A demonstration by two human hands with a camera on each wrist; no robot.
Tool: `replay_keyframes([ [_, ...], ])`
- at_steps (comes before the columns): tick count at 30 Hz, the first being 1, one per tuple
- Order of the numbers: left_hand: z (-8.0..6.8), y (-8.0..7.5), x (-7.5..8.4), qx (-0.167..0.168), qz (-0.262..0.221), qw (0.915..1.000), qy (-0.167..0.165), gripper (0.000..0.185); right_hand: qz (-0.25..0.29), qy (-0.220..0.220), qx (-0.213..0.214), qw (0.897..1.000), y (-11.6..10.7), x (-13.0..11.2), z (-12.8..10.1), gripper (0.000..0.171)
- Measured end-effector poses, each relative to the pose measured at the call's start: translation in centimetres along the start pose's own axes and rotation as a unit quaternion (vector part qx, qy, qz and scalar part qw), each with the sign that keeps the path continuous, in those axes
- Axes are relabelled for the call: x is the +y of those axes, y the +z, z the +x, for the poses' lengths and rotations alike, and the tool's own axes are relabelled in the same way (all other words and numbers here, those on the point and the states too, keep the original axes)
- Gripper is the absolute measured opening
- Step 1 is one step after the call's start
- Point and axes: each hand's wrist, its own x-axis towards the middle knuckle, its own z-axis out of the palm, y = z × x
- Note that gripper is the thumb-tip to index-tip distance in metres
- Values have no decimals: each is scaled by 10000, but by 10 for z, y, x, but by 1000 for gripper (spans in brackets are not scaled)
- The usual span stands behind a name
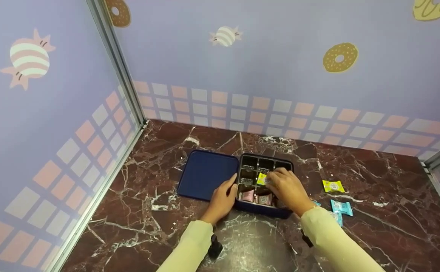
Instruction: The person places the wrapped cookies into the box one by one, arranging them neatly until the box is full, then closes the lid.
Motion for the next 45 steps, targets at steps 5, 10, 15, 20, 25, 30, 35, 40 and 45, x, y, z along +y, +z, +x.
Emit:
replay_keyframes([
  [5,0,0,0,4,-22,10000,1,45,57,48,-58,10000,2,0,1,18],
  [10,0,-1,0,18,-13,10000,53,45,63,94,-112,9999,3,-1,3,18],
  [15,0,-1,-1,-34,24,10000,18,45,-5,115,-161,9998,4,-3,4,15],
  [20,0,0,-2,46,36,9999,134,45,-16,96,-174,9998,5,-3,5,13],
  [25,0,0,-2,15,35,10000,56,45,23,129,-242,9996,7,-4,7,13],
  [30,0,0,-2,-41,-1,10000,-15,46,-17,178,-315,9993,8,-6,9,15],
  [35,0,0,-3,4,19,10000,33,45,-77,94,-360,9993,9,-7,10,12],
  [40,0,0,-3,-40,2,10000,36,46,-121,-19,-473,9988,10,-7,8,8],
  [45,0,0,-3,-77,-34,10000,-20,46,-62,-37,-383,9992,11,-6,8,8],
])
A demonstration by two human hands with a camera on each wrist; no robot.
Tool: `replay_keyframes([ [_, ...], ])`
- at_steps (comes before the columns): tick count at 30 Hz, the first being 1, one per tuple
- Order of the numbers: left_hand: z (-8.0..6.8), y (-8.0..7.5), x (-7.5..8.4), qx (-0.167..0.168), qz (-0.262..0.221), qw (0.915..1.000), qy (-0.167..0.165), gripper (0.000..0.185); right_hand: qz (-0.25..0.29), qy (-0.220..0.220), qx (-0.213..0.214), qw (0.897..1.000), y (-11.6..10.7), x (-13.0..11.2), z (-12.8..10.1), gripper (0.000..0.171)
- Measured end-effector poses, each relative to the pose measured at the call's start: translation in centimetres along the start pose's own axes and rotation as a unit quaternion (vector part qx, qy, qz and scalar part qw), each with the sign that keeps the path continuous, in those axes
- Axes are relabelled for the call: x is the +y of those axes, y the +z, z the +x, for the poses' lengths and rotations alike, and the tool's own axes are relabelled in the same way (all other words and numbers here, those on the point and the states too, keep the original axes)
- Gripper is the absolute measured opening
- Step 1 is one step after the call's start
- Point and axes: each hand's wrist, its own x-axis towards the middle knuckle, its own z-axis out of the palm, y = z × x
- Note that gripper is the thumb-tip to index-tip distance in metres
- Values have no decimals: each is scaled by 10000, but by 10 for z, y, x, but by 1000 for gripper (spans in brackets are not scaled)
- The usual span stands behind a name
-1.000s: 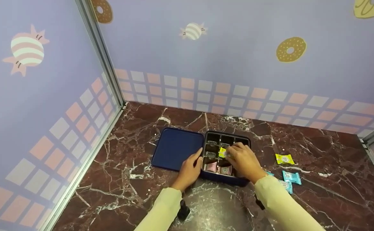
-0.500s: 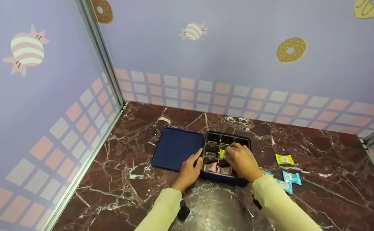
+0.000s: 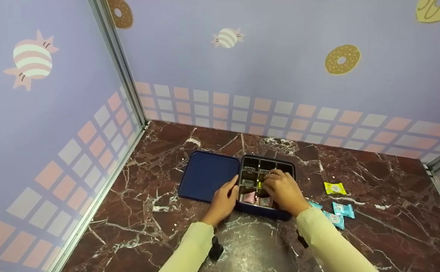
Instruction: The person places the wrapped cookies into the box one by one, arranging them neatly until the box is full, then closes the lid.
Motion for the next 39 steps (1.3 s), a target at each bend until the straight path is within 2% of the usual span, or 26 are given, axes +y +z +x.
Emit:
replay_keyframes([
  [7,0,1,0,118,164,9997,157,45,-76,44,219,9997,-1,1,-2,7],
  [13,0,2,0,30,139,9999,2,45,-74,125,209,9997,-4,2,-4,11],
  [19,0,2,1,71,97,9999,62,45,-147,50,316,9994,-7,3,-5,14],
  [31,0,1,-1,167,80,9997,176,45,-161,28,362,9992,-13,4,-5,18],
  [39,1,1,0,251,133,9993,222,44,-180,118,186,9996,-18,6,-5,19],
])
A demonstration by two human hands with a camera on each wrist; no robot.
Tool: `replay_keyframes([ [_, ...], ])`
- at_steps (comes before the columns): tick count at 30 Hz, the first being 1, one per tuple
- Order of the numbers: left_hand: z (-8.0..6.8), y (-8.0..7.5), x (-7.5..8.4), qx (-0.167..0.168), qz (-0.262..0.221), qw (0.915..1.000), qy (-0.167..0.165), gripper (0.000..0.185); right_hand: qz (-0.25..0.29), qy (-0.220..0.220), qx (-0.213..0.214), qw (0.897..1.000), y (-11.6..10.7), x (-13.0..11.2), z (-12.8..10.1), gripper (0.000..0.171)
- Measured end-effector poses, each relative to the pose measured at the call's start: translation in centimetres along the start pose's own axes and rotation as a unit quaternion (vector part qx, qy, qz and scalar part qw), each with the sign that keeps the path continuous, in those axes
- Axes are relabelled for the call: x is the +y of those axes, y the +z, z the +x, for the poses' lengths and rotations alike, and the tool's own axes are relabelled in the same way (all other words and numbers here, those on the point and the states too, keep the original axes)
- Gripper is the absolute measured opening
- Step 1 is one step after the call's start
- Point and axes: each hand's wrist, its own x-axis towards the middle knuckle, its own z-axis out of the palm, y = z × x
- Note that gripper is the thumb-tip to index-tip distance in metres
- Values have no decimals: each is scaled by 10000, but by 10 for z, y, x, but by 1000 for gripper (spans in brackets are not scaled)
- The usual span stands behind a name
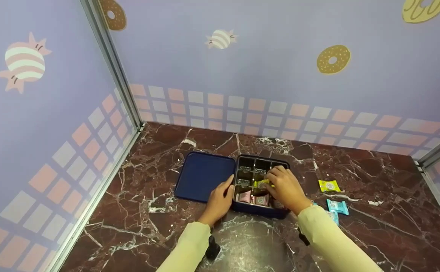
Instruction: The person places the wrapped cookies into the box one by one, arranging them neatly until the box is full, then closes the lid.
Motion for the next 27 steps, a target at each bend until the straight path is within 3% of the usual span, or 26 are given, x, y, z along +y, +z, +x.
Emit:
replay_keyframes([
  [10,0,0,1,82,-20,10000,6,43,-67,4,176,9998,-3,4,-3,15],
  [27,0,0,0,-66,-16,9999,-101,44,-260,363,-25,9990,-16,17,-14,17],
])
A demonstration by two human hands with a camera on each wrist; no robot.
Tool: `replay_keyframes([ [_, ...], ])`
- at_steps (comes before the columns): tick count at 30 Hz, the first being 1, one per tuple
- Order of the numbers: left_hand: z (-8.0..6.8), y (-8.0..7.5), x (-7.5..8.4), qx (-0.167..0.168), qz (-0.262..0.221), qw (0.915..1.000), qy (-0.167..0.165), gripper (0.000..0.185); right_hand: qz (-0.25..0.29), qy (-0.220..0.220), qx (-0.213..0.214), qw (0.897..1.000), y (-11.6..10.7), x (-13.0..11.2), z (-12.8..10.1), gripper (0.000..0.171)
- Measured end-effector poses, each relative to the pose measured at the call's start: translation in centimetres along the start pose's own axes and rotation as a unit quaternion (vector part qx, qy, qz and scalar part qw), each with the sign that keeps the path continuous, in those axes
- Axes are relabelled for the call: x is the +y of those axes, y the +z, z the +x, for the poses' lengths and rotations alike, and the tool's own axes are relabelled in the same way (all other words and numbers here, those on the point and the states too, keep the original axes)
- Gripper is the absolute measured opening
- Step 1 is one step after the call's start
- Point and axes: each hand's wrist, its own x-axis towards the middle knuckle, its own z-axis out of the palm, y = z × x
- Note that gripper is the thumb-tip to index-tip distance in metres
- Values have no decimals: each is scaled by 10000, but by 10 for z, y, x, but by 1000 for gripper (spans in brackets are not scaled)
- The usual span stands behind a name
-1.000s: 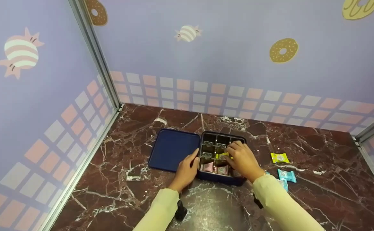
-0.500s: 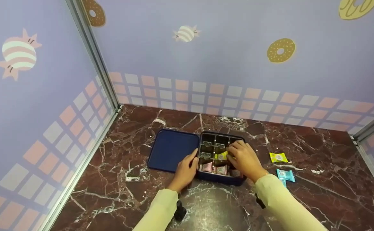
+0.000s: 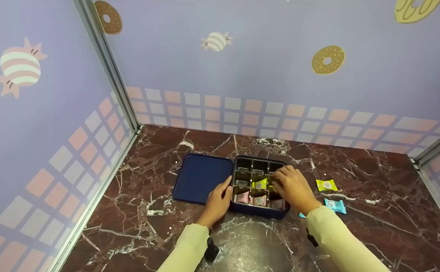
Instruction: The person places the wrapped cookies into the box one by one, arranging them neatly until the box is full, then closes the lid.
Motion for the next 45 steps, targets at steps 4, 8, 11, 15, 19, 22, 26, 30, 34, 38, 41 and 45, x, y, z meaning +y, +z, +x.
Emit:
replay_keyframes([
  [4,-1,0,1,-25,-24,10000,-10,44,-105,112,-137,9998,-1,4,-4,21],
  [8,-1,0,1,-60,-54,9999,-77,44,-44,266,-220,9994,-3,6,-6,24],
  [11,-1,0,1,-50,-36,9999,-90,44,10,325,-199,9993,-4,8,-8,24],
  [15,-1,0,1,-97,-34,9998,-143,45,7,304,-135,9994,-4,11,-10,24],
  [19,-1,0,1,-138,-61,9997,-181,45,1,314,-146,9994,-4,15,-13,24],
  [22,-1,0,1,-93,-27,9999,-121,45,-35,334,-150,9993,-4,18,-15,24],
  [26,-1,0,0,-66,-4,9999,-91,44,-78,308,-54,9995,-5,23,-18,24],
  [30,0,1,-2,-16,42,10000,18,44,-106,316,24,9994,-6,27,-20,25],
  [34,0,1,-2,63,44,9999,138,43,-101,355,52,9993,-8,32,-24,24],
  [38,0,1,-2,68,-5,10000,64,44,-100,427,34,9990,-10,37,-26,23],
  [41,0,1,-2,50,-2,10000,25,44,-111,504,-36,9987,-11,40,-29,25],
  [45,0,1,-1,17,11,10000,10,44,-195,554,-153,9982,-13,45,-34,27],
])
